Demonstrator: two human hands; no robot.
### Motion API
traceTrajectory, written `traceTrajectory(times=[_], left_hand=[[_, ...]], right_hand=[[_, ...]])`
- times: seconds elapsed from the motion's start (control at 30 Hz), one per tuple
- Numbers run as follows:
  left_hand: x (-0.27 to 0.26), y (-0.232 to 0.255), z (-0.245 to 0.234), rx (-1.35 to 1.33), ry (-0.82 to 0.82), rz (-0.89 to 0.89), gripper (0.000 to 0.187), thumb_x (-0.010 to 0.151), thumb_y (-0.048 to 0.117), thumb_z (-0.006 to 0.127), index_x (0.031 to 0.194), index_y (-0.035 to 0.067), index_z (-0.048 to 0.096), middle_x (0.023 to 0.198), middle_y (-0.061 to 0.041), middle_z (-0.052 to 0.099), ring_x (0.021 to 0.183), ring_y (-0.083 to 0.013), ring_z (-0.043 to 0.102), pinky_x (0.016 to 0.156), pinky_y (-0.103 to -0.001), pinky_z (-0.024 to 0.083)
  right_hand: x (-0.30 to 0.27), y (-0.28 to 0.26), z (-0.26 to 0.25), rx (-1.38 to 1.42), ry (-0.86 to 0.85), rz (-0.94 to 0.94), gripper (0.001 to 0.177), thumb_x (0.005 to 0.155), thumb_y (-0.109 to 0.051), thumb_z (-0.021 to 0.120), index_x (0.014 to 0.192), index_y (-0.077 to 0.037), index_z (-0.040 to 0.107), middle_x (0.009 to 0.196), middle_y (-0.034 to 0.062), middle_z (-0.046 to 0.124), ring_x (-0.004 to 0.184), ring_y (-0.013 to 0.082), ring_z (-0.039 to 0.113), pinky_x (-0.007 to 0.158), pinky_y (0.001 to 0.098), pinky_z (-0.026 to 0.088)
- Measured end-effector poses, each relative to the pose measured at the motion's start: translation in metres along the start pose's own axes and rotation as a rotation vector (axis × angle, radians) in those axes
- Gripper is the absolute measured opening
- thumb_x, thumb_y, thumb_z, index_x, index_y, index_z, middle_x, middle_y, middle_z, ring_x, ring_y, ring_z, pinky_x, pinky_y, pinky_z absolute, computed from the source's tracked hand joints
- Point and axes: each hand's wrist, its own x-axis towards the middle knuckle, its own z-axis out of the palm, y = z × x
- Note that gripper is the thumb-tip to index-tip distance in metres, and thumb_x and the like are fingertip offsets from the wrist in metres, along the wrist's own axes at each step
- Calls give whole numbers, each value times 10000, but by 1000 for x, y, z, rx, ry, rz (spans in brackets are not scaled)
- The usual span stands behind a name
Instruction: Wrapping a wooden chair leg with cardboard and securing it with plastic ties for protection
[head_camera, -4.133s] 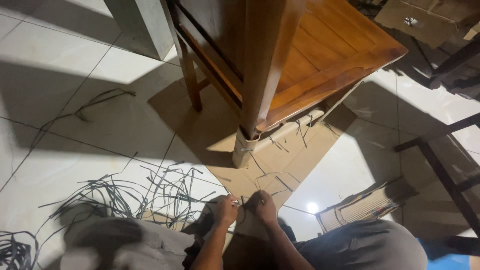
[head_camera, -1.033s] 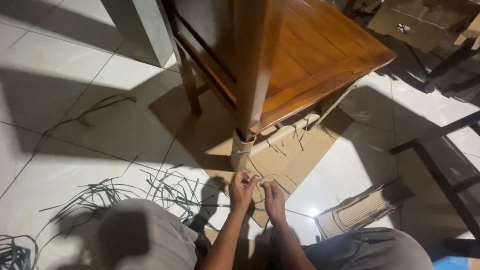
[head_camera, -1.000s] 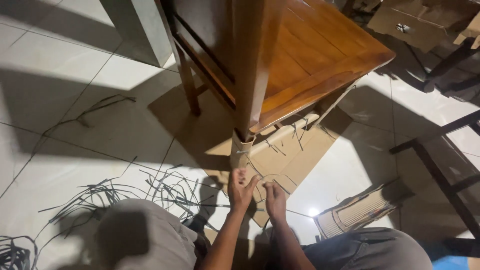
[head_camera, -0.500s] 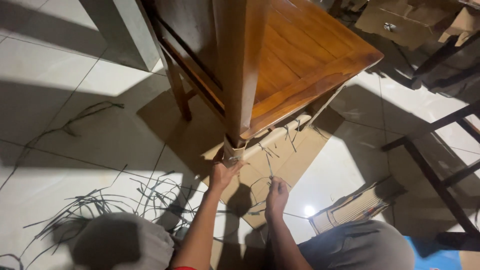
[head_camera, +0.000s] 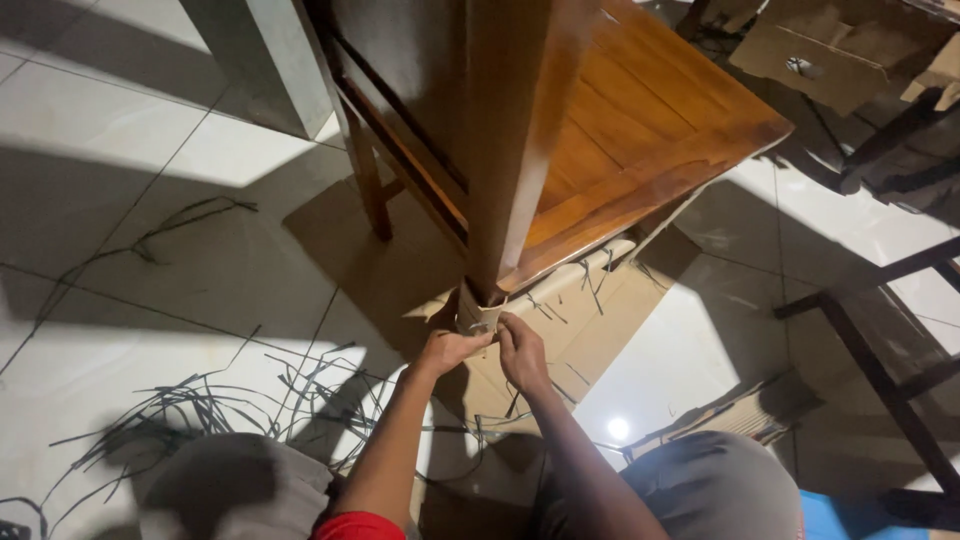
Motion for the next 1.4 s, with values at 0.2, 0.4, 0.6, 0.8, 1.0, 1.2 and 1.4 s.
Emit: traceTrajectory(times=[0.2, 0.4, 0.6, 0.8, 1.0, 1.2, 1.4], left_hand=[[18, 13, -37, 440, -299, -508, 832, 672, 678, 750, 1165, 8, 735, 1156, -96, 766, 1041, -213, 709, 918, -298, 550], [19, -48, -38, -503, -527, -144, 273, 927, 92, 587, 1026, -141, 688, 1044, -184, 768, 1137, -249, 709, 970, -237, 506], [25, -72, -14, 446, -181, -214, 594, 614, 556, 879, 1076, 190, 807, 1059, -55, 788, 1125, -265, 709, 962, -396, 572], [21, -44, -37, 522, -290, 698, 253, 798, 236, 658, 546, 249, 636, 562, -17, 679, 638, -156, 724, 627, -213, 518], [7, 10, -38, 561, -281, 874, 314, 849, 200, 608, 536, 224, 633, 523, 6, 648, 603, -123, 704, 592, -199, 483], [-3, 51, -26, -295, -164, 83, 896, 578, -165, 847, 1357, 173, 559, 969, -6, 688, 882, -156, 713, 817, -284, 599], [-1, 12, -20, -126, -155, 99, 1087, 581, -120, 853, 1515, 193, 394, 1063, -59, 749, 980, -200, 738, 878, -322, 573]], right_hand=[[-5, -22, -10, 328, -174, -60, 344, 903, -83, 489, 1166, -50, 709, 891, 163, 627, 902, 269, 607, 898, 473, 530], [-4, -51, -12, 354, -236, -53, 331, 780, -243, 862, 1045, -97, 727, 821, 58, 613, 807, 149, 547, 730, 302, 481], [-15, -83, -18, 207, -184, 89, 513, 699, -415, 948, 833, -114, 554, 688, 8, 476, 683, 156, 494, 614, 290, 396], [-6, -64, -10, 201, -176, 113, 550, 645, -423, 988, 900, -124, 603, 719, 12, 492, 702, 167, 518, 629, 290, 421], [10, -40, -13, 232, -246, -29, 430, 690, -264, 978, 898, -71, 656, 823, 108, 620, 830, 228, 612, 771, 362, 504], [21, -35, -14, 449, -374, -6, 417, 681, -86, 951, 996, -32, 683, 940, 78, 714, 935, 193, 644, 901, 379, 540], [32, -13, -4, 461, -391, 86, 537, 664, 32, 898, 1137, -20, 647, 943, 89, 711, 915, 192, 670, 857, 393, 577]])
